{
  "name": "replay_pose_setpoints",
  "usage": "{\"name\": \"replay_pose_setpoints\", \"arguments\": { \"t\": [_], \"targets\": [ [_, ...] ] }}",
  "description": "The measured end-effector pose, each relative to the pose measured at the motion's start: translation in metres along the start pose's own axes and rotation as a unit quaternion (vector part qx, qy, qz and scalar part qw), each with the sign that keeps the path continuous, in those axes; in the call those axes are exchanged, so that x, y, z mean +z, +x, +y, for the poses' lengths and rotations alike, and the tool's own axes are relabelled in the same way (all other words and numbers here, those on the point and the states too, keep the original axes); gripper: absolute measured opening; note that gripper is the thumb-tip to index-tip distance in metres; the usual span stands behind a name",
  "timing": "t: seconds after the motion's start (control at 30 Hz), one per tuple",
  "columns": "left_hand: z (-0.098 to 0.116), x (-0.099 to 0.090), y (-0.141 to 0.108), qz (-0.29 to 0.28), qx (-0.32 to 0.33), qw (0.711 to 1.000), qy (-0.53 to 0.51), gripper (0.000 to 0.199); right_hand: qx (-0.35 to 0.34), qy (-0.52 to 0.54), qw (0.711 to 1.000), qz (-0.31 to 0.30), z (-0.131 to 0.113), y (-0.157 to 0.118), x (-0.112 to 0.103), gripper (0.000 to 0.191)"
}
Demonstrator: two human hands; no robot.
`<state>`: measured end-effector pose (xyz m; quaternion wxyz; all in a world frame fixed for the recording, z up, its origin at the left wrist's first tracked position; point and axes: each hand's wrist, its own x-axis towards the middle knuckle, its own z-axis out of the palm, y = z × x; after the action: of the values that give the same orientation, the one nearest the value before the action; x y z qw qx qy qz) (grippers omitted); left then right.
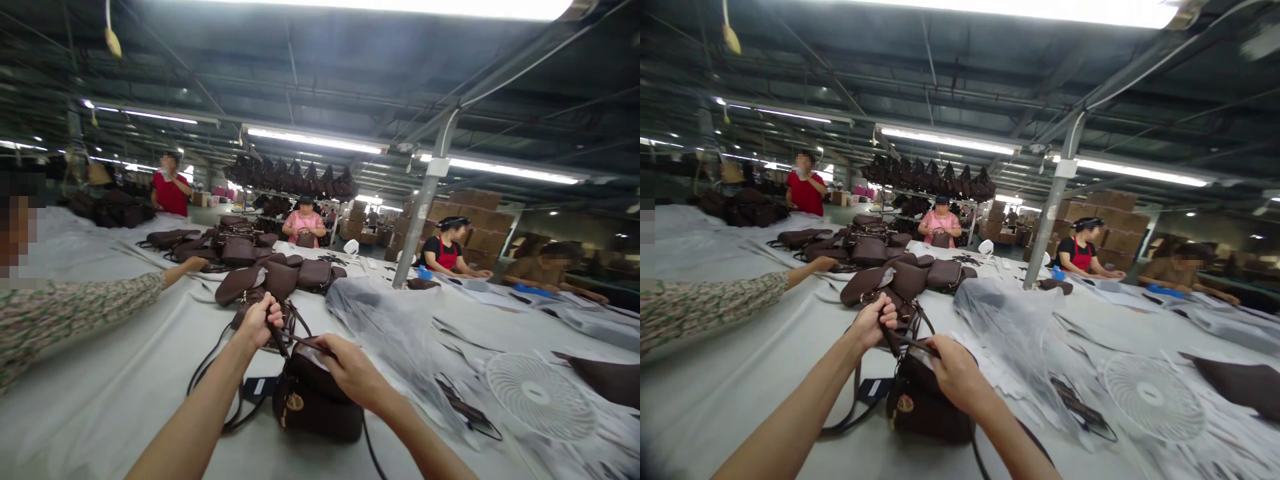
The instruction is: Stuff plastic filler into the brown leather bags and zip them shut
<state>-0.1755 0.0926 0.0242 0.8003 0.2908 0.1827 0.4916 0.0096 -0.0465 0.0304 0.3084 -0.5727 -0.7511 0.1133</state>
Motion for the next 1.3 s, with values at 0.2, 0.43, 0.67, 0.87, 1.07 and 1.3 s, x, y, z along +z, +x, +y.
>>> {"name": "replay_pose_setpoints", "arguments": {
  "t": [0.2,0.43,0.67,0.87,1.07,1.3],
  "targets": [
    [0.003,0.017,-0.011,-0.138,-0.049,0.953,0.265,0.032,0.008,-0.203,0.979,-0.034,0.019,-0.005,-0.06,0.028],
    [-0.029,0.056,-0.023,-0.208,-0.076,0.881,0.418,0.042,0.01,-0.321,0.947,-0.022,-0.03,0.051,-0.053,0.017],
    [-0.002,0.014,-0.023,-0.111,-0.062,0.919,0.372,0.049,-0.031,-0.277,0.96,0.018,0.033,0.038,-0.088,0.025],
    [-0.028,0.038,-0.028,-0.131,-0.061,0.954,0.262,0.05,0.004,-0.349,0.937,0.016,-0.004,0.04,-0.054,0.021],
    [-0.056,0.05,-0.021,-0.059,-0.024,0.977,0.203,0.047,-0.024,-0.278,0.959,-0.054,-0.024,0.044,-0.003,0.022],
    [-0.014,0.029,-0.007,0.026,0.007,0.997,0.067,0.027,-0.057,-0.178,0.982,0.0,0.02,0.014,-0.038,0.018]
  ]
}}
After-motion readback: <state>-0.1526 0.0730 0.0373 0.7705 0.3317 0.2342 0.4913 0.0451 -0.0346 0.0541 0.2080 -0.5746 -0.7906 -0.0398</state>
